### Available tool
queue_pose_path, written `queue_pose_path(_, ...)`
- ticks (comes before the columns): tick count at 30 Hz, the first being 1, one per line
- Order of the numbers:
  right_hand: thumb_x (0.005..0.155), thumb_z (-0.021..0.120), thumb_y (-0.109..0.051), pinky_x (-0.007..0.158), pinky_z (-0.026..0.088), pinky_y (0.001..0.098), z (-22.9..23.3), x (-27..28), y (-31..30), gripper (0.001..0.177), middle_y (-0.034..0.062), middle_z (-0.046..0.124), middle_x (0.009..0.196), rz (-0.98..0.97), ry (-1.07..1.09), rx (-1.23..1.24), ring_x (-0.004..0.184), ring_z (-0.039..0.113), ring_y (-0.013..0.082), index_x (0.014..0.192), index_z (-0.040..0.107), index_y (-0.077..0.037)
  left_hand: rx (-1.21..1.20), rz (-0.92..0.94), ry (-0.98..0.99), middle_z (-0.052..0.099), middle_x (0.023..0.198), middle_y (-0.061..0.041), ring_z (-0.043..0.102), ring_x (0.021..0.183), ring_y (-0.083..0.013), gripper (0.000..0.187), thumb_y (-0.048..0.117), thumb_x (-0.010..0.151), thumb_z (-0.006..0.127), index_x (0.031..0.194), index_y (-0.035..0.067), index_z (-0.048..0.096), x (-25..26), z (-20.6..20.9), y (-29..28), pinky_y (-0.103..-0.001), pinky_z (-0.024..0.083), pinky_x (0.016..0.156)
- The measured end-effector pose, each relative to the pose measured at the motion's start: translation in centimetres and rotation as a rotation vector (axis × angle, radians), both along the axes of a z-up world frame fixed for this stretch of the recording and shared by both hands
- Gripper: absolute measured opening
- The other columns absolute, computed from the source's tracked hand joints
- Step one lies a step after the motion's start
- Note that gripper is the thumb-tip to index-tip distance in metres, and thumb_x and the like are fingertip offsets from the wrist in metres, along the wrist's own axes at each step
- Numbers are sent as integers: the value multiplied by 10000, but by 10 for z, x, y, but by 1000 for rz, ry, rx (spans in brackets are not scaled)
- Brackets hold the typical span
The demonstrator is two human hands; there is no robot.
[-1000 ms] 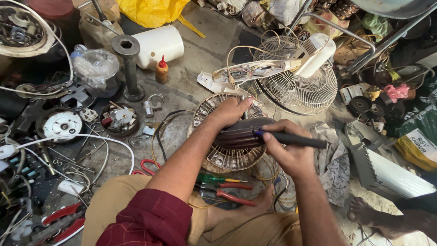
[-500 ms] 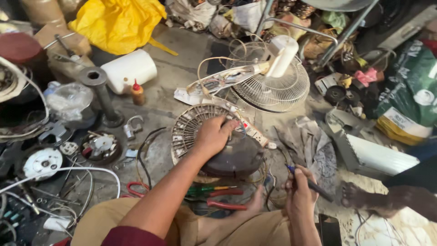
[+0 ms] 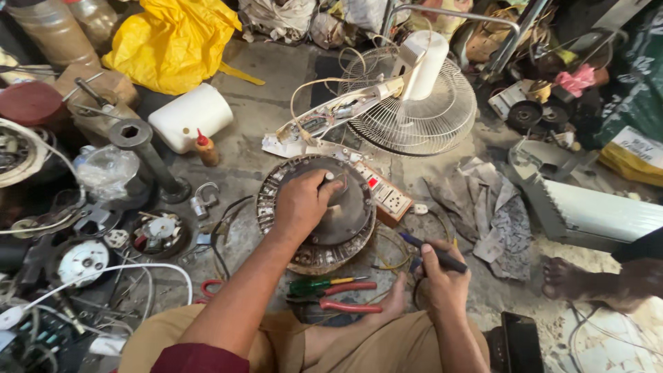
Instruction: The person repairs a ceiling fan motor by hand and using a screwdriver, manipulating wires and the motor assembly while seated on the floor.
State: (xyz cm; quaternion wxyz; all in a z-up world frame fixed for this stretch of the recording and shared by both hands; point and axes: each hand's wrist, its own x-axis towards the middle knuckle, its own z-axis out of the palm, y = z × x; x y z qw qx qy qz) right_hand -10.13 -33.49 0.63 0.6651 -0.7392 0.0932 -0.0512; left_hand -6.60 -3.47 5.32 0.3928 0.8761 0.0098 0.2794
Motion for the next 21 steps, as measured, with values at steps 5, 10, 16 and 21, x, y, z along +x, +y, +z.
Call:
queue_pose_path(5, 952, 691, -168, 559, 485, 273, 6, -9, 4, 237, 51, 649, 780, 18, -84, 81, 607, 589, 121, 1126, 632, -18, -253, 278, 310, 751, 872, -150, 714, 827, -341, 416, 461, 988, 600, 960, 81, 767, -22, -22, 37, -440, 527, 742)
queue_pose_path(10, 912, 725, -131, 598, 487, 257, 5, -32, 28, 276, 30, 705, 865, 92, -63, 136, 675, 593, 106, 1143, 672, 11, -1184, 179, 412, 594, 922, -61, 519, 794, -190, 251, 182, 1018, 581, 1204, 37, 666, -90, -101, 49, -372, 397, 690)
queue_pose_path(16, 943, 697, -126, 673, 531, 260, 28, -75, 71, 253, 60, 681, 794, 278, -89, 119, 709, 645, 117, 1170, 690, -14, -1780, 73, 447, 686, 989, -87, 702, 934, -232, 306, 38, 956, 577, 1261, 47, 566, -124, -86, -4, -395, 602, 848)
queue_pose_path(21, 933, 705, -37, 899, 554, 273, 60, -98, 93, 235, 110, 700, 1110, 408, -622, -149, 1012, 696, 159, 1153, 626, -12, -1938, 54, 232, 679, 984, -90, 712, 935, -260, 166, 152, 1002, 606, 1156, 110, 561, -109, -64, -26, -409, 583, 798)
